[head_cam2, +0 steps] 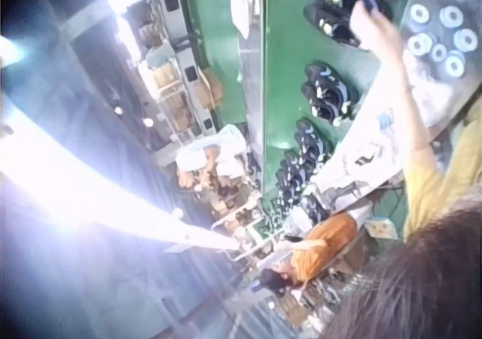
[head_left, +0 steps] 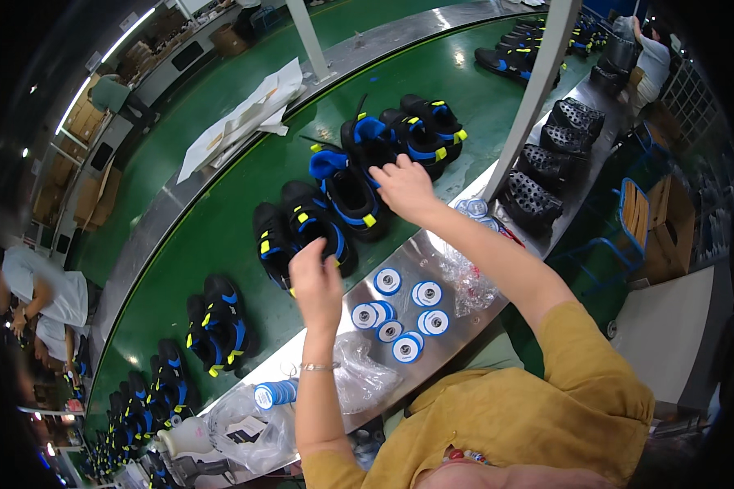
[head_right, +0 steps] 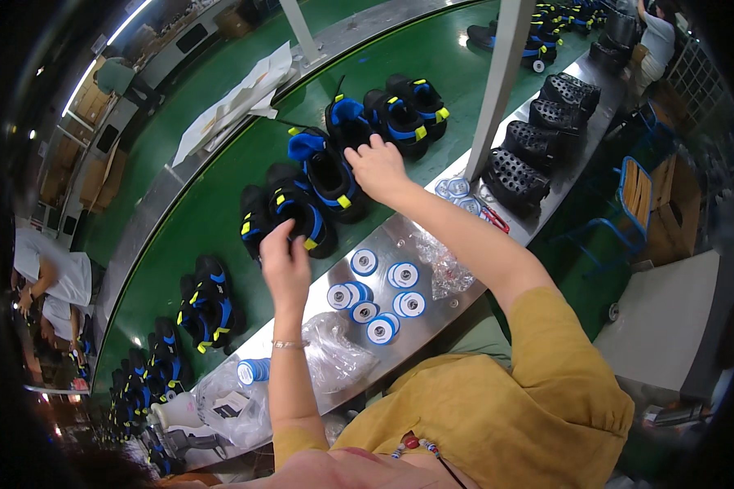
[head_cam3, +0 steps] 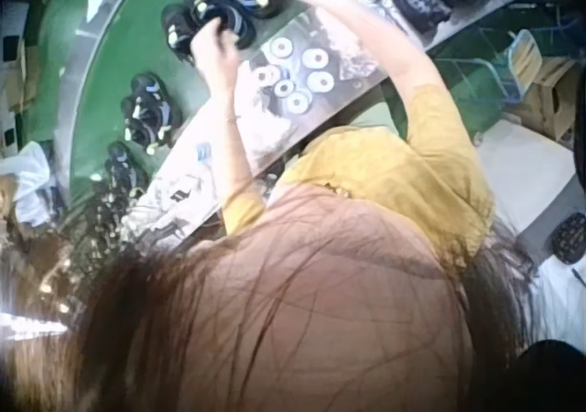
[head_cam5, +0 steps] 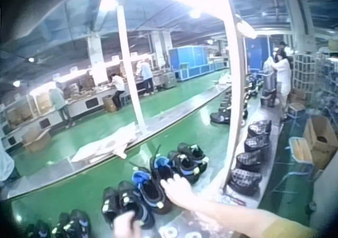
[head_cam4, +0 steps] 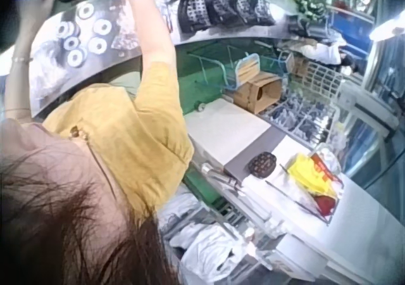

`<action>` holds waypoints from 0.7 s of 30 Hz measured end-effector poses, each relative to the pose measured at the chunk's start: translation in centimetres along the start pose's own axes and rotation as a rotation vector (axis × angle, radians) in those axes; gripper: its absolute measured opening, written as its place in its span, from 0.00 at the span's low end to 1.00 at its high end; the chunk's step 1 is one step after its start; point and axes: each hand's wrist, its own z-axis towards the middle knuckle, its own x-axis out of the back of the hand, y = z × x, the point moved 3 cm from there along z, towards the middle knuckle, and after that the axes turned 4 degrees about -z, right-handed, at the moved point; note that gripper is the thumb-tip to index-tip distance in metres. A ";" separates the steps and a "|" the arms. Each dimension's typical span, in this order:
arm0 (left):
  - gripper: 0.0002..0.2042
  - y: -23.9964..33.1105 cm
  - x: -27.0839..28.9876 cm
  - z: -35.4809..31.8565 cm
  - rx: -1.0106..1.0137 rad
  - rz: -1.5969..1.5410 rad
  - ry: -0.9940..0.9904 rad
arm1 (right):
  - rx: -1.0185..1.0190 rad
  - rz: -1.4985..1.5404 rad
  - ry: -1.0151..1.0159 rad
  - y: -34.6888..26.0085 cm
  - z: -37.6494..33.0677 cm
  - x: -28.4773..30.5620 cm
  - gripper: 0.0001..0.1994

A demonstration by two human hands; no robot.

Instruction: The person attaches small circular tags to the tongue of black and blue shoes moving along a conveyor belt. They pick up each tag, place it on the shoe, and move the shoe forward as the belt advances.

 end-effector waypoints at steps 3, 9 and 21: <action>0.22 0.1 -5.3 1.5 -0.045 0.015 -0.205 | -0.048 -0.098 -0.135 0.0 0.4 -2.4 0.11; 0.26 -3.5 -10.6 1.9 0.081 0.059 -0.305 | -0.097 -0.068 -0.148 3.9 -0.3 -3.5 0.05; 0.14 -5.2 -13.7 3.4 0.104 -0.061 -0.271 | -0.376 -0.058 -0.111 13.9 0.8 -5.7 0.06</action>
